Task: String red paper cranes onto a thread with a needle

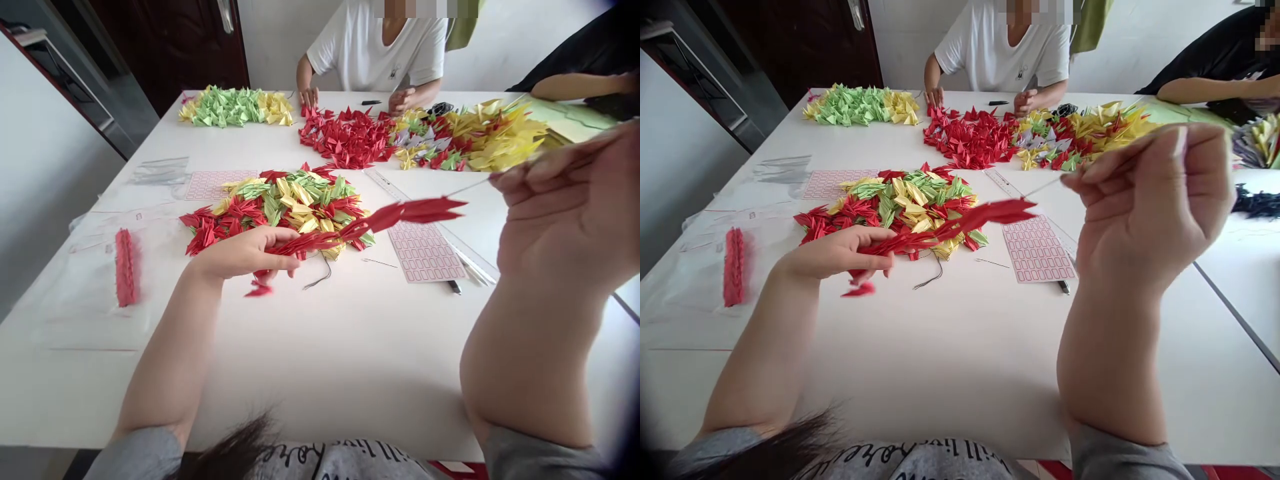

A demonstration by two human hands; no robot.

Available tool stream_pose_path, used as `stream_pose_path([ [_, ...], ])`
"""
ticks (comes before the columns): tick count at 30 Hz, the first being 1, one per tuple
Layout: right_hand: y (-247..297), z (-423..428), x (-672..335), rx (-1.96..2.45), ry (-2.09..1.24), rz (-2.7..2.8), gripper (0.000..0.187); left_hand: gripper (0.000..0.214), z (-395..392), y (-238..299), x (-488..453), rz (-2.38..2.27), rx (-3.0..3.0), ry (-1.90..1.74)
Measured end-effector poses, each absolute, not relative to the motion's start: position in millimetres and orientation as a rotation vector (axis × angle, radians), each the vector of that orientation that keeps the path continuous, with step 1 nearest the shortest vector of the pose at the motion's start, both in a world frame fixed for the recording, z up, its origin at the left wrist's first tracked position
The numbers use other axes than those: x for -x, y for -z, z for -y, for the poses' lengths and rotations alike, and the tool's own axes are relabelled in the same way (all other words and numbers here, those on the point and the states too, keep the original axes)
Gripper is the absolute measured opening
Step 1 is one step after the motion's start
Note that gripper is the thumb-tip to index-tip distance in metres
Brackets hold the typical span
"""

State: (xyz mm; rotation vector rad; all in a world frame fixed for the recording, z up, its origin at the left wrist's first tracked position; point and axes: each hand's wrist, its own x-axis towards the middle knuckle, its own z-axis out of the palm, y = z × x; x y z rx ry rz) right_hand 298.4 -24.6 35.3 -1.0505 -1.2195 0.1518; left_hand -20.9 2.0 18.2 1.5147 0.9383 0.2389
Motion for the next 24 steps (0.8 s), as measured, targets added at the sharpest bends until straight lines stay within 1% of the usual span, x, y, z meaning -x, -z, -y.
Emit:
stream_pose_path([
  [2, -35, 24, -301, 0.953, -0.147, 1.240, 0.020, 0.050, -8, -18, 30, -1.086, -1.636, -0.214],
  [3, -35, 25, -302, 0.982, -0.111, 1.293, 0.019, 0.051, -10, -18, 35, -1.153, -1.683, -0.214],
  [5, -35, 26, -303, 1.192, -0.012, 1.391, 0.013, 0.050, -12, -19, 46, -1.262, -1.721, -0.209],
  [7, -35, 26, -304, 1.490, 0.009, 1.462, 0.009, 0.047, -13, -21, 54, -1.320, -1.696, -0.183],
  [11, -36, 20, -307, 1.989, -0.161, 1.563, 0.017, 0.045, -12, -22, 62, -1.244, -1.553, -0.115],
  [13, -37, 17, -309, 2.084, -0.206, 1.536, 0.019, 0.043, -14, -21, 64, -1.204, -1.534, -0.110],
  [17, -36, 11, -319, 2.250, -0.208, 1.537, 0.023, 0.033, -18, -17, 68, -1.152, -1.600, -0.123],
  [20, -34, 9, -328, 2.467, -0.266, 1.601, 0.025, 0.039, -21, -15, 70, -1.206, -1.645, -0.123],
  [24, -32, 9, -333, 2.684, -0.338, 1.656, 0.025, 0.041, -21, -12, 65, -1.283, -1.606, -0.145],
])
